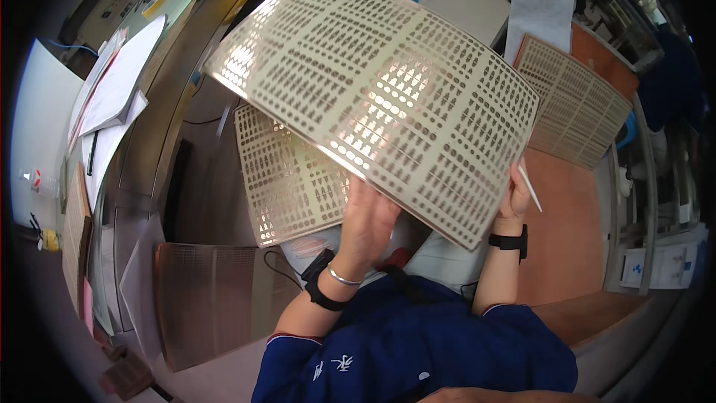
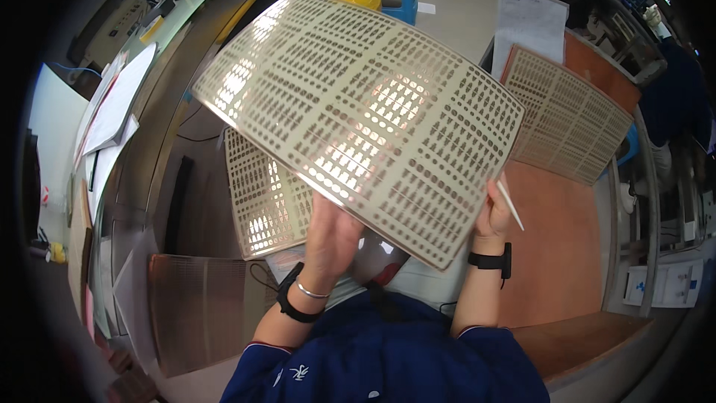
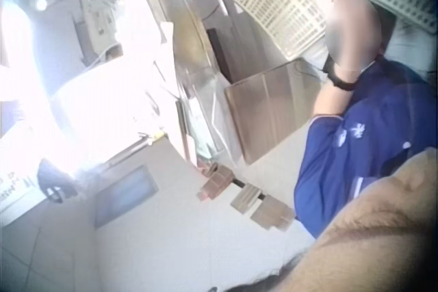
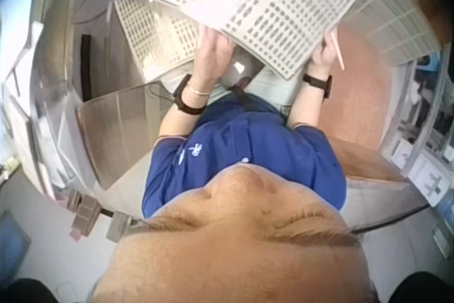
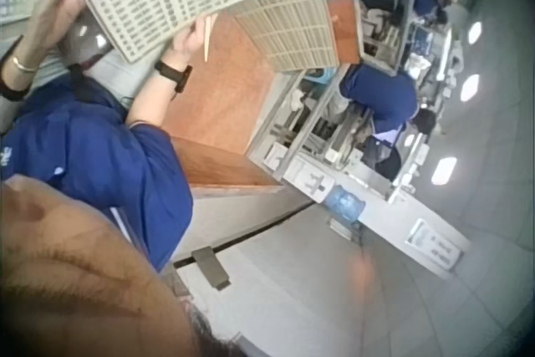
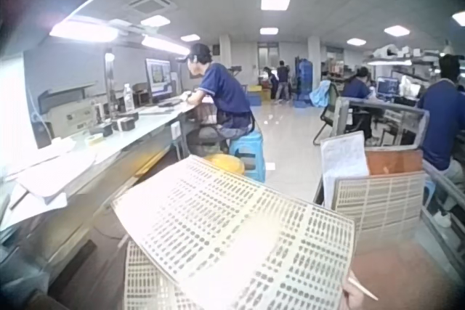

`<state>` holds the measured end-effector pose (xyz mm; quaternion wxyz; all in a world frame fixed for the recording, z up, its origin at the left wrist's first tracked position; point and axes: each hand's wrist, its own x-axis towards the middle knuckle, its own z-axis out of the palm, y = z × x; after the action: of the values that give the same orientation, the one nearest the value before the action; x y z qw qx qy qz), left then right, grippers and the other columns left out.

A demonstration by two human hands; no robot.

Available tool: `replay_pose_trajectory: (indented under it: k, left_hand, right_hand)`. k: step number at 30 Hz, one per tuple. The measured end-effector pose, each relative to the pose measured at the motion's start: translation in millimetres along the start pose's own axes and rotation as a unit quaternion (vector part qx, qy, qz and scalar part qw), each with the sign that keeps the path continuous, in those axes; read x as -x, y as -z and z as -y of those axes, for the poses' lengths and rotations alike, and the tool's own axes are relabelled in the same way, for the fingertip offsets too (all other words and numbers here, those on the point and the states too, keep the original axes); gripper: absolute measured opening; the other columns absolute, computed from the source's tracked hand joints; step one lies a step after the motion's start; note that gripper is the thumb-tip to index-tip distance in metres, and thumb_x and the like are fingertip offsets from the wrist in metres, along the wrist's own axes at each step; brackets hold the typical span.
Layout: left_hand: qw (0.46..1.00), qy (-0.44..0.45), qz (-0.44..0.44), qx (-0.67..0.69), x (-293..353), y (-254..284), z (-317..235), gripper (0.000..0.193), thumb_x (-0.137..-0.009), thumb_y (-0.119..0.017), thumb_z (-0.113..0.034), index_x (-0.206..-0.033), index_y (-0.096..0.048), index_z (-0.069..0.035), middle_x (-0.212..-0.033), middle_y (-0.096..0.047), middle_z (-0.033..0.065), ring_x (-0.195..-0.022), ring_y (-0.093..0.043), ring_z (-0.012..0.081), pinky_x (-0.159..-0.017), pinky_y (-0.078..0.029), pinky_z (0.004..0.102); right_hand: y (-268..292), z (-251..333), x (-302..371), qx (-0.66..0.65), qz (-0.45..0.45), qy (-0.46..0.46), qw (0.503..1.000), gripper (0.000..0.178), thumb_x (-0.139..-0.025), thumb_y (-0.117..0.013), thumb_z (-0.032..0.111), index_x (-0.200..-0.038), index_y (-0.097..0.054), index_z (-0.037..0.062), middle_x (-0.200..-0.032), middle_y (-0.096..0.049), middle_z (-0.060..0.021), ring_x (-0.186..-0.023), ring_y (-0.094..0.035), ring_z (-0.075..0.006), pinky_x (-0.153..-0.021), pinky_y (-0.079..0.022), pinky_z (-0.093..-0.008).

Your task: The recorder is inspecting large metal sheets with patterned cutouts, flipping them over, and using a pen to mark specific areas.

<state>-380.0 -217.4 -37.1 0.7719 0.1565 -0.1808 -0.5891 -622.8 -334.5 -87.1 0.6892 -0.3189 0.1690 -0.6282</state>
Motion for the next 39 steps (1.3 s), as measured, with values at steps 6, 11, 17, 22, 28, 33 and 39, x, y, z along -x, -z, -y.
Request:
replay_pose_trajectory:
  k: [6, 11, 17, 22, 28, 33, 39]
  left_hand:
    - [0.996, 0.003, -0.057, -0.072, -15.3, 17.7, -12.5, 0.063, -0.091, -0.051, 0.0, -0.144, -0.019, -0.01, -0.139, -0.04, 0.0103, -0.126, -0.043, 0.0219, -0.105, -0.039, 0.039]
    - [0.991, 0.032, -0.058, -0.115, -2.7, 64.2, -61.0, 0.057, -0.092, -0.054, -0.007, -0.141, -0.026, -0.003, -0.134, -0.046, 0.013, -0.121, -0.049, 0.0223, -0.101, -0.043, 0.0372]
    - [0.976, 0.006, -0.133, -0.172, 12.6, 79.7, -72.8, 0.044, -0.099, -0.044, -0.018, -0.139, -0.035, -0.003, -0.132, -0.05, 0.0095, -0.116, -0.052, 0.0157, -0.096, -0.045, 0.0295]
    - [0.972, 0.024, -0.144, -0.187, 18.3, 105.4, -68.0, 0.044, -0.098, -0.047, -0.021, -0.137, -0.038, -0.002, -0.127, -0.053, 0.0073, -0.113, -0.052, 0.0137, -0.095, -0.043, 0.0278]
    - [0.95, 0.032, -0.173, -0.259, 25.0, 125.0, -62.0, 0.038, -0.098, -0.046, -0.02, -0.131, -0.045, -0.002, -0.123, -0.056, 0.0062, -0.111, -0.053, 0.0121, -0.095, -0.042, 0.0265]
    - [0.947, 0.042, -0.188, -0.256, 25.0, 130.6, -56.3, 0.035, -0.098, -0.046, -0.02, -0.127, -0.048, -0.002, -0.12, -0.058, 0.0069, -0.107, -0.054, 0.0114, -0.093, -0.042, 0.0257]
    - [0.945, 0.032, -0.222, -0.237, 25.0, 137.9, -52.8, 0.033, -0.098, -0.043, -0.013, -0.128, -0.046, 0.001, -0.116, -0.059, 0.0107, -0.101, -0.059, 0.0127, -0.088, -0.048, 0.0249]
  right_hand:
    - [38.8, -7.9, 0.2, -0.125, 0.082, -0.05, 0.987, 0.056, -0.096, -0.049, 0.031, -0.139, -0.033, -0.0014, -0.138, -0.044, -0.0174, -0.125, -0.045, -0.0282, -0.103, -0.04, -0.0422]
    - [3.0, 17.2, -18.9, -0.118, -0.033, -0.047, 0.991, 0.055, -0.099, -0.035, 0.043, -0.136, -0.04, 0.0026, -0.136, -0.048, -0.014, -0.122, -0.048, -0.0293, -0.101, -0.042, -0.0426]
    - [-31.5, -1.7, -5.1, 0.25, -0.071, -0.078, 0.963, 0.042, -0.099, -0.044, 0.023, -0.133, -0.044, -0.0012, -0.118, -0.059, -0.0154, -0.099, -0.063, -0.0191, -0.083, -0.055, -0.0277]
    - [-12.2, -12.0, -4.6, 0.307, -0.024, -0.077, 0.948, 0.043, -0.096, -0.05, 0.016, -0.132, -0.042, -0.0063, -0.117, -0.059, -0.0188, -0.098, -0.063, -0.0195, -0.082, -0.054, -0.0274]
    - [-10.3, -14.4, -3.1, 0.389, -0.026, -0.076, 0.918, 0.039, -0.096, -0.049, 0.011, -0.129, -0.045, -0.0086, -0.118, -0.058, -0.0184, -0.102, -0.06, -0.018, -0.088, -0.049, -0.0273]
    - [2.1, -13.1, -7.9, 0.382, -0.021, -0.091, 0.919, 0.037, -0.097, -0.045, 0.011, -0.128, -0.046, -0.0088, -0.116, -0.059, -0.0179, -0.097, -0.061, -0.0167, -0.083, -0.051, -0.0255]
    - [-29.6, -10.2, -2.6, 0.429, -0.073, -0.077, 0.897, 0.033, -0.097, -0.046, 0.011, -0.124, -0.05, -0.0081, -0.092, -0.065, -0.0116, -0.078, -0.062, -0.0102, -0.067, -0.05, -0.0214]
